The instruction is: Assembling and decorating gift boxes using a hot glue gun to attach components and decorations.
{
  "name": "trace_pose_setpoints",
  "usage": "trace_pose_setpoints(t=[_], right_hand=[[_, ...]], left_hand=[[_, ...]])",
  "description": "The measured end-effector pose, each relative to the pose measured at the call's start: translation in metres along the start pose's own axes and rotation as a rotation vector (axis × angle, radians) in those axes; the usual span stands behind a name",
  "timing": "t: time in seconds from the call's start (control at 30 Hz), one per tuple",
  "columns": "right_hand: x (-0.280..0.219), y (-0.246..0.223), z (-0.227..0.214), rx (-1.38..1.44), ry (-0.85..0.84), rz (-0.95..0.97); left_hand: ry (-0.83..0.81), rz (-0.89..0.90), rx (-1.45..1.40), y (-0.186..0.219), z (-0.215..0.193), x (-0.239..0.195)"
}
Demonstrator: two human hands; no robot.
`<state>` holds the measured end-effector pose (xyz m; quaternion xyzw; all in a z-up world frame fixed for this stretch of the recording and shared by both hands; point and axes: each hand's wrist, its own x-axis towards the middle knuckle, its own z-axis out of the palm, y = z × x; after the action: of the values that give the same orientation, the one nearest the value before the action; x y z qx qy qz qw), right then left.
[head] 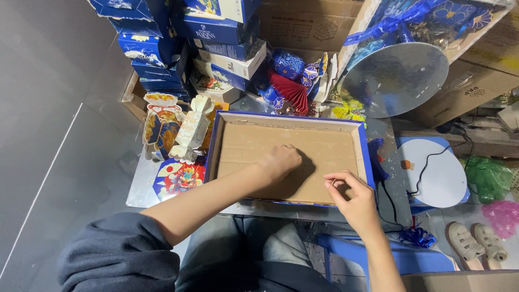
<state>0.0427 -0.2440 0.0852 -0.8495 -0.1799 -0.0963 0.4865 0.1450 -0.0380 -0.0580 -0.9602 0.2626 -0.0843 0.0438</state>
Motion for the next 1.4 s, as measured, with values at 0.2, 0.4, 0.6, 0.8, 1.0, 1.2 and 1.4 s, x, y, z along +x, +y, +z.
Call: trace_pose_setpoints(t=[0.2, 0.4, 0.6, 0.8, 1.0, 1.2, 1.4], right_hand=[[-0.003, 0.003, 0.001, 0.013, 0.003, 0.007], [-0.002, -0.001, 0.001, 0.023, 0.0, 0.004], [-0.002, -0.005, 0.001, 0.03, 0.003, 0.008], [0.0, -0.006, 0.003, 0.029, 0.001, 0.01], [0.001, -0.004, 0.005, 0.026, 0.0, 0.004], [-0.001, -0.007, 0.003, 0.028, -0.003, -0.003], [-0.002, -0.002, 0.004, 0.021, -0.004, -0.013]], left_hand=[[-0.073, 0.13, -0.107, -0.028, 0.014, 0.003], [-0.105, 0.054, -0.542, -0.058, -0.03, -0.014], [-0.085, -0.034, -0.815, -0.086, -0.075, -0.033], [-0.063, 0.114, -0.802, -0.077, -0.08, -0.034], [-0.262, 0.124, -0.491, -0.051, -0.038, -0.004], [-0.396, 0.144, -0.266, -0.03, -0.013, 0.021], [-0.424, 0.15, -0.207, -0.026, -0.038, 0.014]])
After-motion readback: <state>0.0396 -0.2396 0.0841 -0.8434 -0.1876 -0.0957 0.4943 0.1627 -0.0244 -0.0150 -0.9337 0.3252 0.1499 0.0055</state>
